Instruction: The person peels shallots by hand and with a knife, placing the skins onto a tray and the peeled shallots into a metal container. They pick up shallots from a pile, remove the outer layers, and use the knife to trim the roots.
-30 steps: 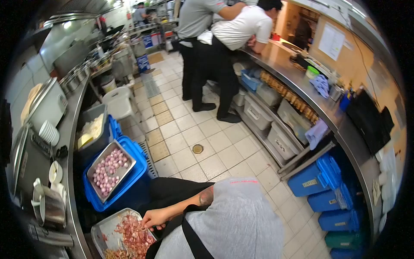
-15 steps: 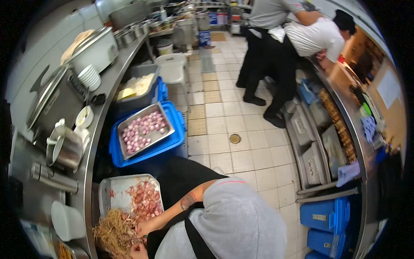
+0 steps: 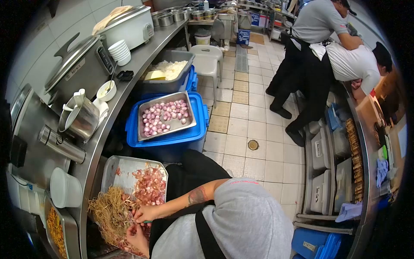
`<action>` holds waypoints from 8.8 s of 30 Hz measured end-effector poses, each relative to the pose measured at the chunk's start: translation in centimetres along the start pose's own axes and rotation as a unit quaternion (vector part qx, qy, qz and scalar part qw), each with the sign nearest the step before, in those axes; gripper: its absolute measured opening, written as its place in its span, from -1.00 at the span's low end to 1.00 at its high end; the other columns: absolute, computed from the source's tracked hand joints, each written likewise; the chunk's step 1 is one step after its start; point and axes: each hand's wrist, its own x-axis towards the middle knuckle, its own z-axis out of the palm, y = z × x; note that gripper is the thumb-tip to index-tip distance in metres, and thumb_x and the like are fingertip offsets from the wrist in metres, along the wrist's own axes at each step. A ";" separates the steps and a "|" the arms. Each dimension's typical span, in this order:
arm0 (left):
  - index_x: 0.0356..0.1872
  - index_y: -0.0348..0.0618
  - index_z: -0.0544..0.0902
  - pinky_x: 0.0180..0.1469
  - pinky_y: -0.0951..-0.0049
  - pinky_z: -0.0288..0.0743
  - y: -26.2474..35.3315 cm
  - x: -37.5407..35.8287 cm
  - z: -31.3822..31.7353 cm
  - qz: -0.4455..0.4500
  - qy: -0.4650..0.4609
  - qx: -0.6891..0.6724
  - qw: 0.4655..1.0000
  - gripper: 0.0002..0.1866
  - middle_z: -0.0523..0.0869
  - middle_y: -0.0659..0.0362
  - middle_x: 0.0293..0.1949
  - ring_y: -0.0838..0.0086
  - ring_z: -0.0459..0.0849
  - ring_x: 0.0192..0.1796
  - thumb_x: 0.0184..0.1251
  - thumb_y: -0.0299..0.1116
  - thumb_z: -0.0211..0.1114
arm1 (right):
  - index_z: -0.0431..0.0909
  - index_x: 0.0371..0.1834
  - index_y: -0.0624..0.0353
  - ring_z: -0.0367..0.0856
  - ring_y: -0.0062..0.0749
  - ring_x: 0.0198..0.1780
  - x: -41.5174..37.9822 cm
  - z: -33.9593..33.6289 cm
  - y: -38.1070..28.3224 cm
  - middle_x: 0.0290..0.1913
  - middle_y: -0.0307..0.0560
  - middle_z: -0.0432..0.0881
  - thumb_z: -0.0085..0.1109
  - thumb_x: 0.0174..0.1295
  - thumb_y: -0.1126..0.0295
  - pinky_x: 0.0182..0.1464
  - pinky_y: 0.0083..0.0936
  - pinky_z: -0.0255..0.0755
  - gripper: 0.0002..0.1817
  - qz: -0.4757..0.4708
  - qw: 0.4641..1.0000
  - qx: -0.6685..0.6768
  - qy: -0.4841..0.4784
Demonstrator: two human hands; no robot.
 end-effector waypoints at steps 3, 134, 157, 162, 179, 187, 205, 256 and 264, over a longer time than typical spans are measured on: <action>-0.30 -0.39 0.49 -0.32 0.49 0.53 0.0 -0.3 -0.1 0.003 0.014 0.042 0.999 -0.85 0.58 0.10 -0.37 0.48 0.58 -0.39 0.16 -0.55 0.26 | 0.56 -0.27 0.22 0.44 -0.61 -0.63 0.0 -0.4 -0.5 -0.49 -0.22 0.57 0.07 0.22 0.37 -0.60 -0.59 0.35 -0.84 0.006 0.999 -0.039 -0.027; 0.03 -0.41 0.46 0.07 0.49 0.46 9.8 -5.3 6.0 0.166 -0.078 -0.234 0.955 -0.61 0.57 0.05 -0.02 0.47 0.56 0.01 0.12 -0.70 0.21 | 0.50 0.05 0.28 0.59 -0.54 -0.13 -9.3 0.4 -7.6 -0.04 -0.04 0.62 0.11 0.18 0.52 -0.07 -0.59 0.44 -0.66 -0.329 0.917 -0.222 0.027; -0.01 -0.41 0.48 0.09 0.46 0.46 10.3 -5.9 6.1 0.201 -0.094 -0.251 0.942 -0.62 0.52 0.03 0.03 0.40 0.53 0.05 0.09 -0.73 0.22 | 0.48 0.08 0.27 0.58 -0.62 -0.27 -10.3 0.6 -7.5 -0.14 -0.01 0.65 0.11 0.18 0.51 -0.18 -0.66 0.43 -0.64 -0.351 0.904 -0.241 0.034; 0.02 -0.42 0.47 0.09 0.46 0.46 9.6 -6.0 5.8 0.184 -0.087 -0.243 0.948 -0.61 0.54 0.03 0.01 0.43 0.55 0.03 0.11 -0.72 0.22 | 0.49 0.07 0.27 0.54 -0.62 -0.36 -10.3 0.2 -7.4 -0.22 -0.07 0.64 0.07 0.22 0.51 -0.29 -0.70 0.41 -0.67 -0.290 0.938 -0.191 0.010; 0.12 -0.37 0.41 -0.03 0.52 0.50 11.1 -6.0 6.2 0.137 -0.121 -0.272 0.945 -0.57 0.57 0.01 -0.04 0.45 0.59 -0.09 0.22 -0.50 0.21 | 0.46 0.11 0.25 0.33 -0.74 -0.58 -9.0 -1.4 -6.9 -0.49 -0.28 0.47 -0.03 0.31 0.45 -0.53 -0.75 0.25 -0.68 -0.215 0.965 -0.122 0.084; 0.07 -0.36 0.46 -0.23 0.62 0.51 10.3 -5.3 5.6 0.091 -0.113 -0.329 0.933 -0.62 0.62 0.13 -0.19 0.55 0.59 -0.24 0.21 -0.55 0.21 | 0.44 0.14 0.22 0.49 -0.70 -0.22 -9.5 -0.6 -7.5 -0.04 -0.14 0.61 0.02 0.24 0.48 -0.19 -0.71 0.38 -0.63 -0.252 0.944 -0.206 0.054; -0.08 -0.41 0.52 -0.13 0.59 0.53 9.8 -5.2 4.6 0.139 -0.101 -0.319 0.932 -0.65 0.62 0.12 -0.20 0.53 0.62 -0.20 0.10 -0.53 0.34 | 0.51 0.06 0.20 0.59 -0.61 -0.21 -10.4 0.6 -7.7 -0.10 -0.06 0.64 0.10 0.18 0.55 -0.29 -0.64 0.49 -0.66 -0.293 0.931 -0.218 -0.027; -0.11 -0.41 0.55 -0.09 0.54 0.51 10.9 -6.1 3.8 0.152 -0.147 -0.242 0.947 -0.71 0.61 0.09 -0.16 0.51 0.60 -0.14 0.09 -0.67 0.26 | 0.53 0.01 0.26 0.53 -0.68 -0.42 -10.7 1.0 -6.7 -0.26 -0.08 0.64 0.06 0.24 0.51 -0.42 -0.74 0.44 -0.73 -0.321 0.932 -0.170 -0.016; -0.03 -0.38 0.54 -0.01 0.50 0.51 10.8 -5.5 2.7 0.131 -0.216 -0.203 0.946 -0.66 0.60 0.08 -0.11 0.47 0.60 -0.07 0.11 -0.69 0.24 | 0.48 0.07 0.20 0.16 -0.80 -0.70 -10.1 -0.5 -6.9 -0.50 -0.26 0.43 -0.04 0.33 0.40 -0.71 -0.82 0.04 -0.71 -0.075 0.985 0.100 -0.115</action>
